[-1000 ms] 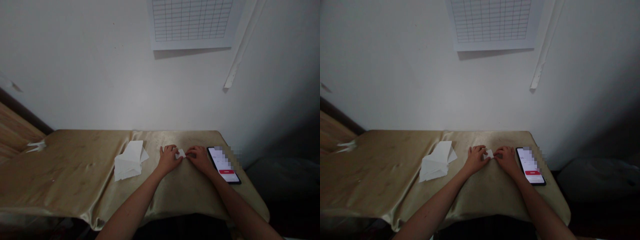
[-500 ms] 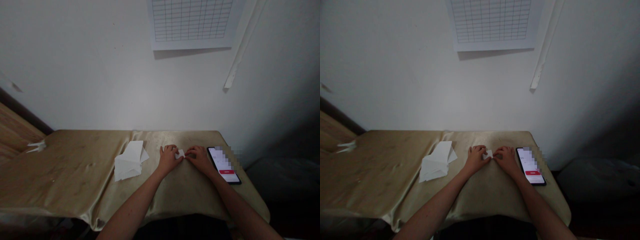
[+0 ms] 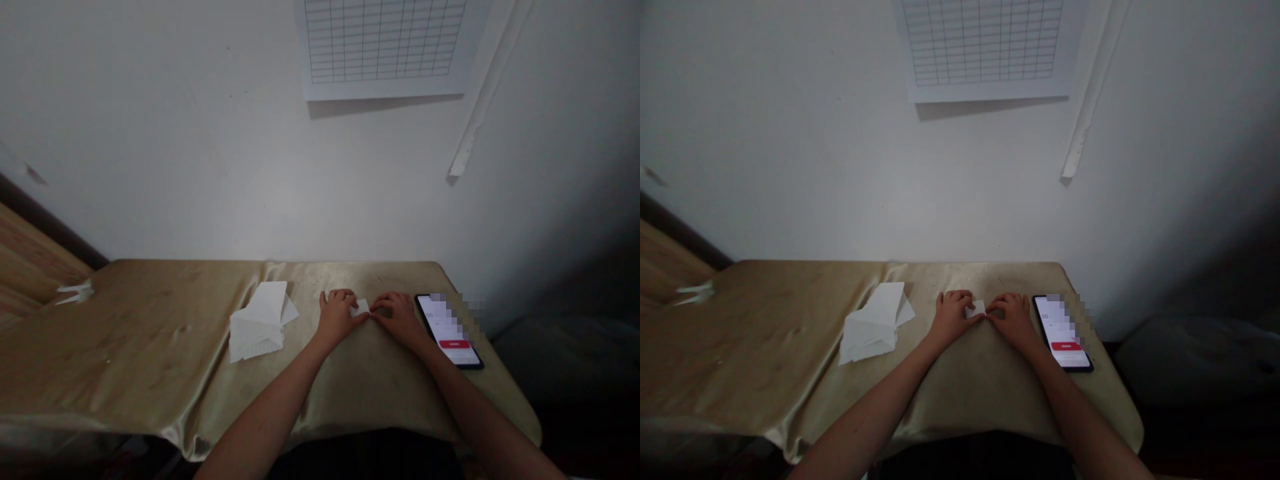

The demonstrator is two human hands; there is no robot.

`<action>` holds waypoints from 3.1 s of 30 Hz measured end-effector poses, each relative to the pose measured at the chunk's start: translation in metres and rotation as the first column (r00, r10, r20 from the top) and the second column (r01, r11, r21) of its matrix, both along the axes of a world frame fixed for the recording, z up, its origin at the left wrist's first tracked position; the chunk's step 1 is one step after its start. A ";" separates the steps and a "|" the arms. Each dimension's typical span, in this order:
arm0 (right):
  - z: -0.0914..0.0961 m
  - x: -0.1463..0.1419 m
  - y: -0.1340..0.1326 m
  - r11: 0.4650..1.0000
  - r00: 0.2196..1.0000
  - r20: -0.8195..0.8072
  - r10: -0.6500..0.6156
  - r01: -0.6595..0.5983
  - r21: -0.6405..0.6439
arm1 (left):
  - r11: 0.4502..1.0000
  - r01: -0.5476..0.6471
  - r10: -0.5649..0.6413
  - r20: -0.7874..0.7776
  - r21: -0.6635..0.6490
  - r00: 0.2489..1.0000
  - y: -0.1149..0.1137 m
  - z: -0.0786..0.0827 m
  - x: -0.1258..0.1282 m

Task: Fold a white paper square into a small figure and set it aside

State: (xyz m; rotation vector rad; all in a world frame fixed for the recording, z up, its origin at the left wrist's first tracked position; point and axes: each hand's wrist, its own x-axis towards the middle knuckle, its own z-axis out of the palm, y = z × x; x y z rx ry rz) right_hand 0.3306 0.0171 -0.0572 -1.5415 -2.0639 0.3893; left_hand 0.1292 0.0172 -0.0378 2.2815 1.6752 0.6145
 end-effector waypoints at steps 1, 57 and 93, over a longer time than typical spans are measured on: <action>0.000 0.000 0.000 1.000 1.000 -0.003 0.001 -0.001 0.000 | 1.000 0.000 0.000 0.002 0.006 1.000 0.000 0.000 0.000; 0.000 0.001 0.000 1.000 1.000 -0.027 0.000 -0.001 -0.007 | 0.999 0.013 -0.013 0.000 0.046 1.000 0.004 -0.004 0.000; -0.006 -0.001 0.004 0.982 0.995 0.072 0.070 -0.081 0.168 | 0.993 0.116 -0.116 0.013 0.013 0.993 0.013 -0.009 -0.015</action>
